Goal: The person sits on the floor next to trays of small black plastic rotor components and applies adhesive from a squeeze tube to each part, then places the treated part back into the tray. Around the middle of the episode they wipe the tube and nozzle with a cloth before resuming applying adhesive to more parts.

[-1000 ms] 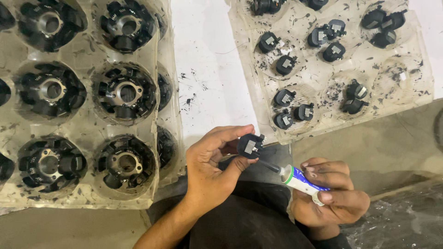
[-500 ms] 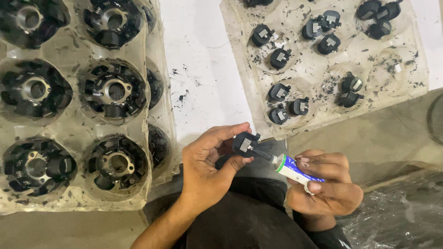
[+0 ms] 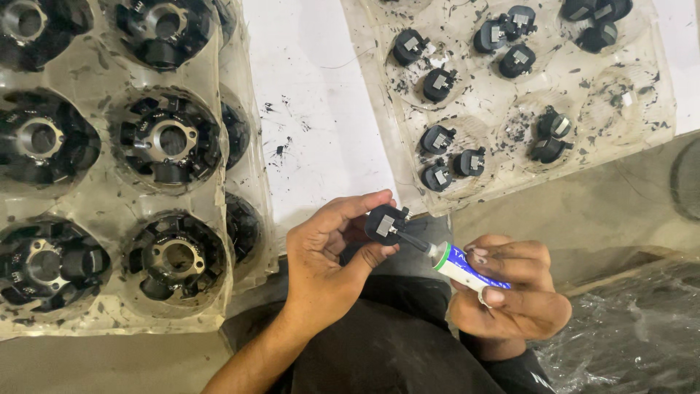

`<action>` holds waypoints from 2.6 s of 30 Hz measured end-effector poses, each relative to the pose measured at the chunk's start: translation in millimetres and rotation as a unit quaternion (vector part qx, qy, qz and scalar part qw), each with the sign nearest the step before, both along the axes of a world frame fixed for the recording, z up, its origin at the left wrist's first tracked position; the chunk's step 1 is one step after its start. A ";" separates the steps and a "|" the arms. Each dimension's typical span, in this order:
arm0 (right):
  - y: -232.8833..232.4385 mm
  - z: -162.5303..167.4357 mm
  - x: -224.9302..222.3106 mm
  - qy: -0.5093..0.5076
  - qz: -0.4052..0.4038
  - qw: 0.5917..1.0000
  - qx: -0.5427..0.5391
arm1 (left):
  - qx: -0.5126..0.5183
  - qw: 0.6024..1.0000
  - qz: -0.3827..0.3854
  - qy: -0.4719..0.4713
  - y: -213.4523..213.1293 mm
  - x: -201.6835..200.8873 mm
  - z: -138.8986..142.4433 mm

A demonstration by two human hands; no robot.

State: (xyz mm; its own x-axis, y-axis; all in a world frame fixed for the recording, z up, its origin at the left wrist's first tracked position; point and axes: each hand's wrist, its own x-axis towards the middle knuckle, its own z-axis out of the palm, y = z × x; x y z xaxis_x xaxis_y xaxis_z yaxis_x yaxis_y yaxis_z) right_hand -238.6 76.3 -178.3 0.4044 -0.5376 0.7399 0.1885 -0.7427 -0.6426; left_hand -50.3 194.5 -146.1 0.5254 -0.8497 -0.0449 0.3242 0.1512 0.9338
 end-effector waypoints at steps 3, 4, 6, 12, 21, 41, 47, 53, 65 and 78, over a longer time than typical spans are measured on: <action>-0.8 -1.4 -0.2 -0.003 -0.003 1.000 -0.005 | 0.003 1.000 0.000 0.009 -0.7 -0.3 0.3; -0.5 -2.1 0.1 -0.007 -0.007 1.000 -0.005 | 0.003 1.000 0.000 0.007 -0.9 -0.2 0.4; -3.8 -4.4 1.8 -0.022 -0.001 1.000 -0.022 | 0.004 1.000 0.000 0.008 -1.1 -0.4 0.4; -9.2 -5.8 -0.4 -0.021 0.012 0.999 -0.045 | 0.004 1.000 0.004 0.030 -2.1 -3.9 -3.4; -0.9 -15.3 10.4 -0.096 -0.096 0.990 -0.040 | -0.032 0.979 -0.050 0.193 -1.7 -21.5 -22.2; -2.3 -9.6 2.3 -0.045 -0.042 0.998 -0.005 | -0.039 0.966 -0.091 0.240 2.6 -27.8 -26.5; -4.8 -6.0 -1.2 -0.025 -0.017 1.000 0.001 | -0.034 0.957 -0.096 0.271 3.9 -28.1 -30.0; 1.6 -1.0 -1.8 -0.001 -0.073 0.997 0.040 | -0.034 0.948 -0.102 0.298 1.4 -26.4 -29.8; -27.9 -16.6 -58.4 -0.252 -0.181 0.936 0.170 | 0.134 0.924 -0.156 -0.322 -55.7 9.9 71.4; -33.5 -31.3 -91.1 -0.260 -0.240 0.918 0.180 | 0.006 0.617 -0.179 -0.766 -249.1 -18.5 -3.1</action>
State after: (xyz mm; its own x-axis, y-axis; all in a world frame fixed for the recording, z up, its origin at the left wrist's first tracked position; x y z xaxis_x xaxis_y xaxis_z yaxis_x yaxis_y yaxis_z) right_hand -329.7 42.8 -209.6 -0.2991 -0.8094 0.5054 0.2460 -0.5771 -0.7787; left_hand -68.8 -54.6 -149.2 -0.2638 -0.9277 0.2640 -0.9299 0.3173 0.1859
